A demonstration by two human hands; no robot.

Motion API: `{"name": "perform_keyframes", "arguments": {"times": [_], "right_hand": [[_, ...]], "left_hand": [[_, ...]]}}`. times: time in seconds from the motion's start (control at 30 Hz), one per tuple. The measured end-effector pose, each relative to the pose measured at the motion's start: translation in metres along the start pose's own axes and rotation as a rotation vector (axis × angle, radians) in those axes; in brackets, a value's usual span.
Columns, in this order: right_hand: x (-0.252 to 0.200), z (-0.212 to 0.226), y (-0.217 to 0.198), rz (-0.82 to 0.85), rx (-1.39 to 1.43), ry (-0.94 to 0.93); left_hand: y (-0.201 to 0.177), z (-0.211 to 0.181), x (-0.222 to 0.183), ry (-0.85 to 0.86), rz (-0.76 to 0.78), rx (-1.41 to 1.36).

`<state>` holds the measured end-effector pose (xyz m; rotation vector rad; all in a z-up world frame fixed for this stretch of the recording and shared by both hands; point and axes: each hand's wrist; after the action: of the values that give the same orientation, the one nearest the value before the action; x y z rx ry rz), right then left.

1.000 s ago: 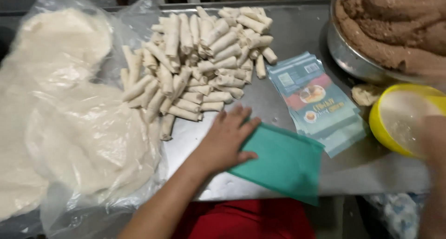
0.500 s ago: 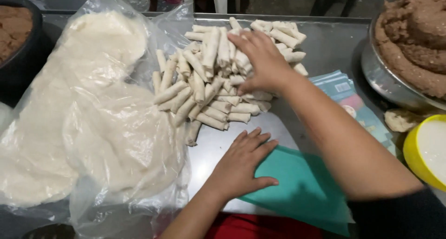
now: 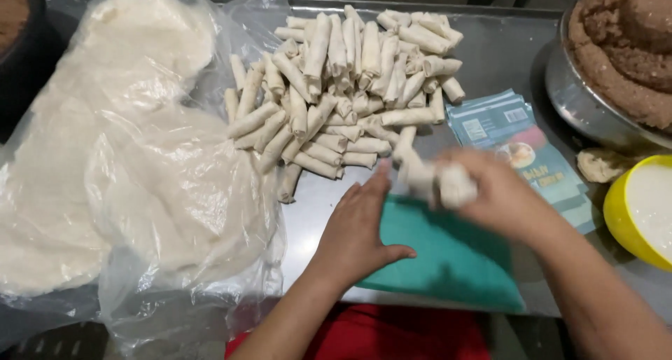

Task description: Packing pre-rolled lumpia into plastic bags using a small board to align and slide them in.

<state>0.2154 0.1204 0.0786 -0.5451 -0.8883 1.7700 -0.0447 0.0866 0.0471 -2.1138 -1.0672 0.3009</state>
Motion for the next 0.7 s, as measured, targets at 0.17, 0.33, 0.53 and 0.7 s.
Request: {"name": "perform_keyframes", "arguments": {"times": [0.17, 0.33, 0.53, 0.7], "right_hand": [[-0.045, -0.021, 0.046, 0.039, 0.174, 0.071], [-0.079, -0.01, 0.045, -0.056, 0.277, 0.296], [-0.089, 0.008, 0.079, -0.079, 0.052, -0.076], [-0.095, 0.003, 0.083, -0.242, 0.097, -0.154]], "left_hand": [[0.019, 0.017, -0.001, -0.053, -0.039, 0.014], [0.027, 0.021, -0.01, -0.022, -0.081, -0.002], [0.02, 0.016, -0.012, 0.09, -0.024, 0.018], [0.018, 0.017, -0.013, 0.14, -0.006, 0.038]]}}
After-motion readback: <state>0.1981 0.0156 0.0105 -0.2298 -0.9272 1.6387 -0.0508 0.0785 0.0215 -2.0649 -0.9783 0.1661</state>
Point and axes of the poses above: each hand's wrist, its own x-axis towards the middle knuckle, its own y-axis out of the palm, z = x × y, and after that the axes turned 6 degrees about z, right-handed
